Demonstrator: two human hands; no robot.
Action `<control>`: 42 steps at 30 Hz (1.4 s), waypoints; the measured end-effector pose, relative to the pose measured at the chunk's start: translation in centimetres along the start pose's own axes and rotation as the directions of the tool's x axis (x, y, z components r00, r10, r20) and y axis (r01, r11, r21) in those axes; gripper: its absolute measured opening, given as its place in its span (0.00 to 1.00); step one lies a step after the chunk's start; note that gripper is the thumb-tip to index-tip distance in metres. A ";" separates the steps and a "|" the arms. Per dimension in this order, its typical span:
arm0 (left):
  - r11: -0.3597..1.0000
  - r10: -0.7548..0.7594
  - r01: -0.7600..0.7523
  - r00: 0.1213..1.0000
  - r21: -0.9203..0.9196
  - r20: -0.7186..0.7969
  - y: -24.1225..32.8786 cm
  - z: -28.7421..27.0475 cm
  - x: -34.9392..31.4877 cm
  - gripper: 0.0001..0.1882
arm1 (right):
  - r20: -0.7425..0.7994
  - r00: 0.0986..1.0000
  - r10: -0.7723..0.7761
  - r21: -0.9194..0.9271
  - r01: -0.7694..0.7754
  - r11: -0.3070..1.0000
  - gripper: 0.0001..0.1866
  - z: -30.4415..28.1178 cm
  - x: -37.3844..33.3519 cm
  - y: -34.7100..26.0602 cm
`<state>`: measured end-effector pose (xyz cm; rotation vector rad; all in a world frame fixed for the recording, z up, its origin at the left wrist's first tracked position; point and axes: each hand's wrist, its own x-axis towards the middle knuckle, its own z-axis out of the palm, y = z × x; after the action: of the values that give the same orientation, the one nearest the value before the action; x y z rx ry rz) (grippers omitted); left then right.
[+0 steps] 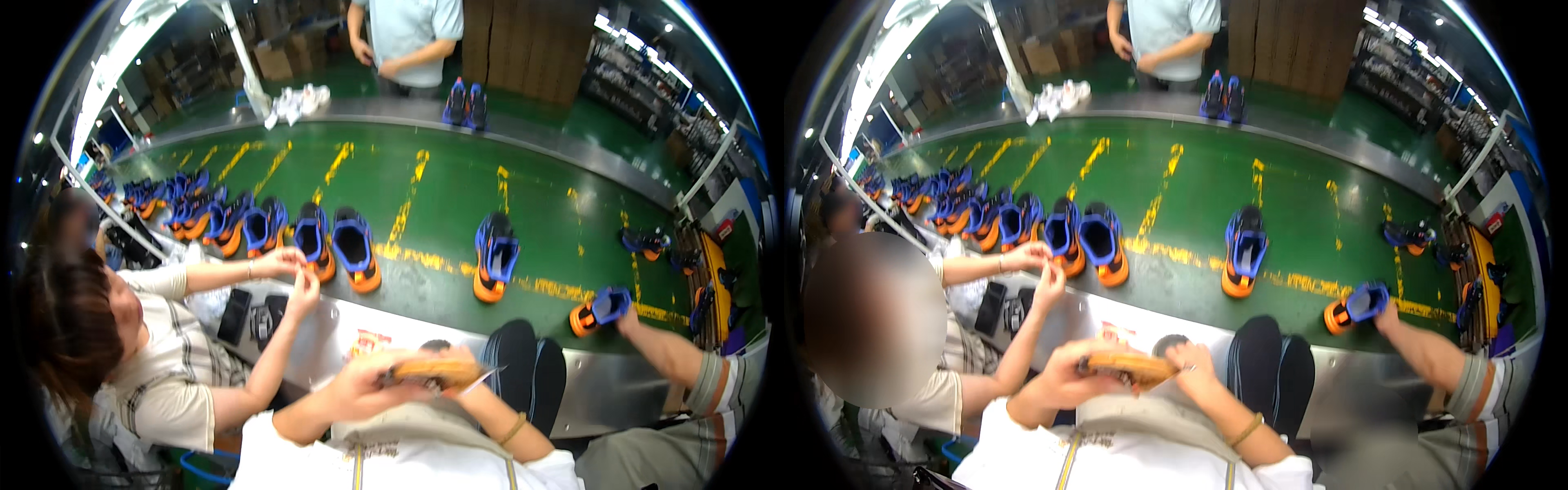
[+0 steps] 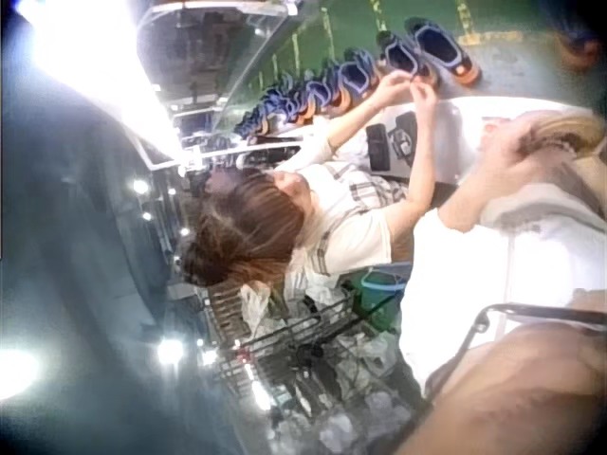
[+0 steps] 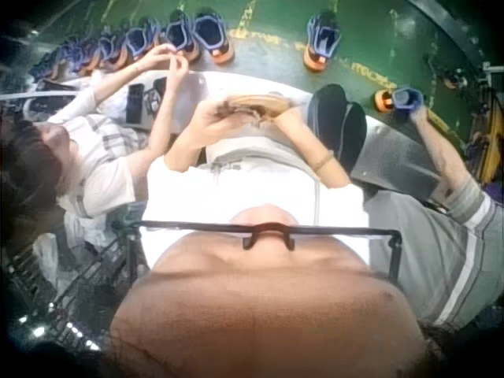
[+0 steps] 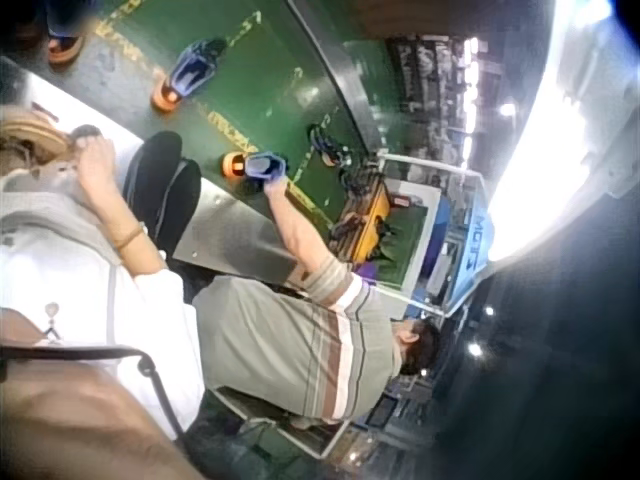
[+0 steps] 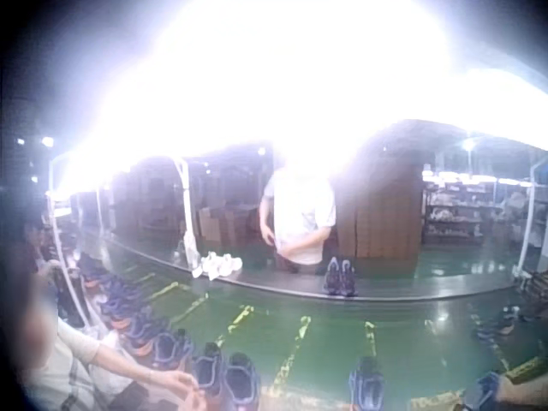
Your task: The person places small round stickers on the heels of several shoes, inserts blue insoles into the shoes, and kemudian takes labels from a packet and attaches them to black insoles.
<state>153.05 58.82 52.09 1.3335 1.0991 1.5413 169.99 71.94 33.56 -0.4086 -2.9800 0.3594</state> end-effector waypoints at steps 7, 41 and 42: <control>0.996 0.025 -0.030 0.998 0.083 0.061 -1.3 0.0 1.4 0.19 | -0.292 0.948 0.128 0.252 -0.053 0.966 0.05 -4.0 1.4 0.5; 0.943 -0.067 0.140 0.968 0.301 -0.240 -4.5 0.4 -2.1 0.14 | -0.285 0.922 0.263 0.407 -0.132 0.904 0.17 -8.3 -1.9 0.7; 0.963 -0.099 0.155 0.963 0.218 -0.251 -5.1 0.6 -2.1 0.14 | -0.299 0.909 0.290 0.512 -0.104 0.853 0.20 -9.5 -1.7 0.5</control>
<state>154.09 58.42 46.66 1.2236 1.5302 1.5387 173.12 74.00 42.44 -0.6449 -2.3690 0.9182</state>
